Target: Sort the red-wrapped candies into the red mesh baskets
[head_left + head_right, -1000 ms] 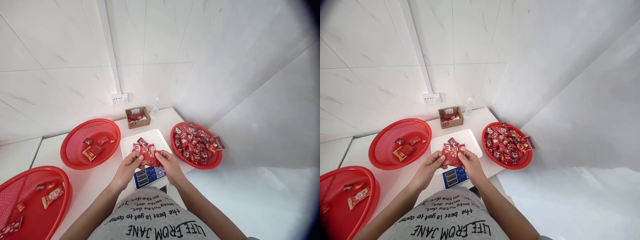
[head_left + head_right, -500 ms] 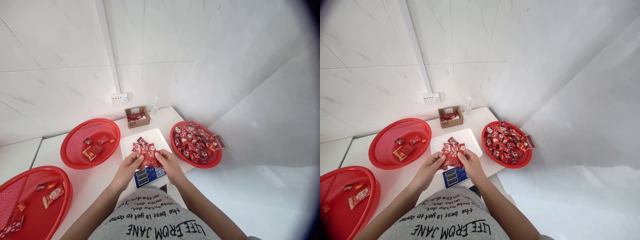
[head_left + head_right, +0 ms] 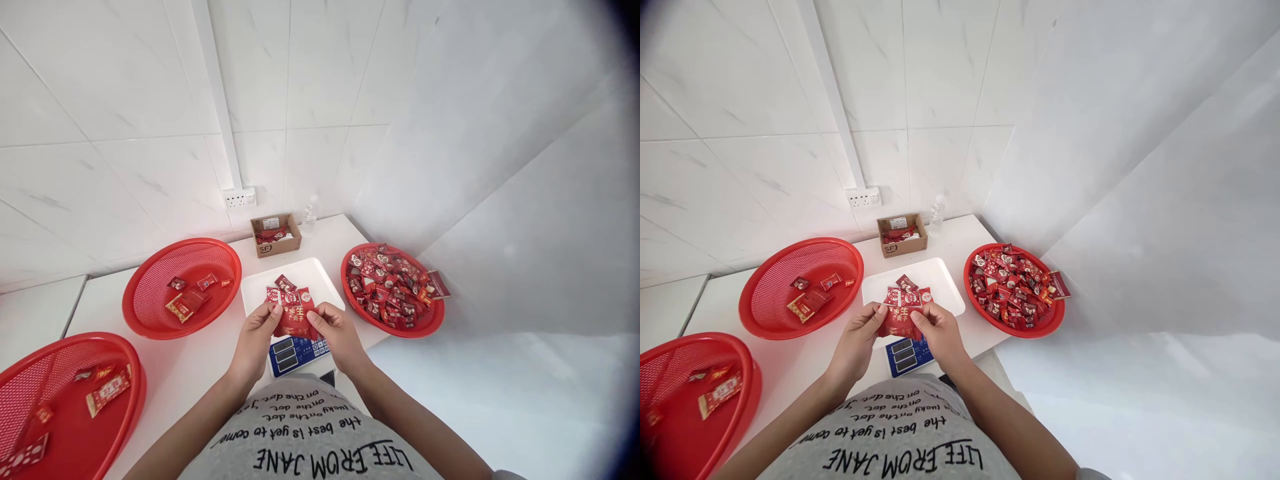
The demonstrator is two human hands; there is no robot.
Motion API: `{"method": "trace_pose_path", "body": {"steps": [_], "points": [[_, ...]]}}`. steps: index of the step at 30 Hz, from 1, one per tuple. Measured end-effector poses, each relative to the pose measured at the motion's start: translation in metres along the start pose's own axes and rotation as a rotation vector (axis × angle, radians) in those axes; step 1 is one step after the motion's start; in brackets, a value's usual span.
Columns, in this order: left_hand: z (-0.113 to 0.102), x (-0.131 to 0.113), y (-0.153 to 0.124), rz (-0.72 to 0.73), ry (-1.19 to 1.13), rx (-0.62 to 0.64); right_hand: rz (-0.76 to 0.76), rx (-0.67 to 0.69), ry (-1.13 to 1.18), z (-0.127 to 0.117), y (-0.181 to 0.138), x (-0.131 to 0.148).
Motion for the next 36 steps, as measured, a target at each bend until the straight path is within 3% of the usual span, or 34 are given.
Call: {"method": "trace_pose_path", "body": {"steps": [7, 14, 18, 24, 27, 32, 36], "points": [[-0.002, -0.003, 0.0, -0.01, 0.047, 0.004, 0.003, 0.01, 0.022, -0.001, 0.003, 0.0], [0.006, -0.002, -0.002, -0.198, -0.034, 0.215, 0.091, 0.027, 0.063, 0.001, 0.001, -0.003], [0.006, -0.001, -0.002, -0.207, -0.019, 0.17, 0.098, 0.043, 0.042, 0.003, 0.0, -0.001], [0.007, -0.001, -0.001, -0.184, -0.001, 0.156, 0.058, 0.171, -0.096, 0.007, 0.0, 0.003], [0.006, 0.001, -0.001, -0.19, 0.021, 0.15, 0.035, 0.156, -0.16, 0.006, 0.0, 0.003], [0.004, 0.009, -0.001, -0.228, 0.032, 0.205, 0.033, 0.127, -0.093, 0.005, 0.001, 0.002], [0.004, 0.008, 0.0, -0.155, 0.038, 0.198, 0.07, 0.167, -0.072, 0.007, 0.0, -0.002]]}}
Point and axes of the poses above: each hand's wrist, its own y-axis towards the middle knuckle, its own z-axis out of the palm, x = y × z, the point moved 3 cm from there along y, towards the middle knuckle, and after that the axes turned 12 degrees about x, right-handed, at the moved point
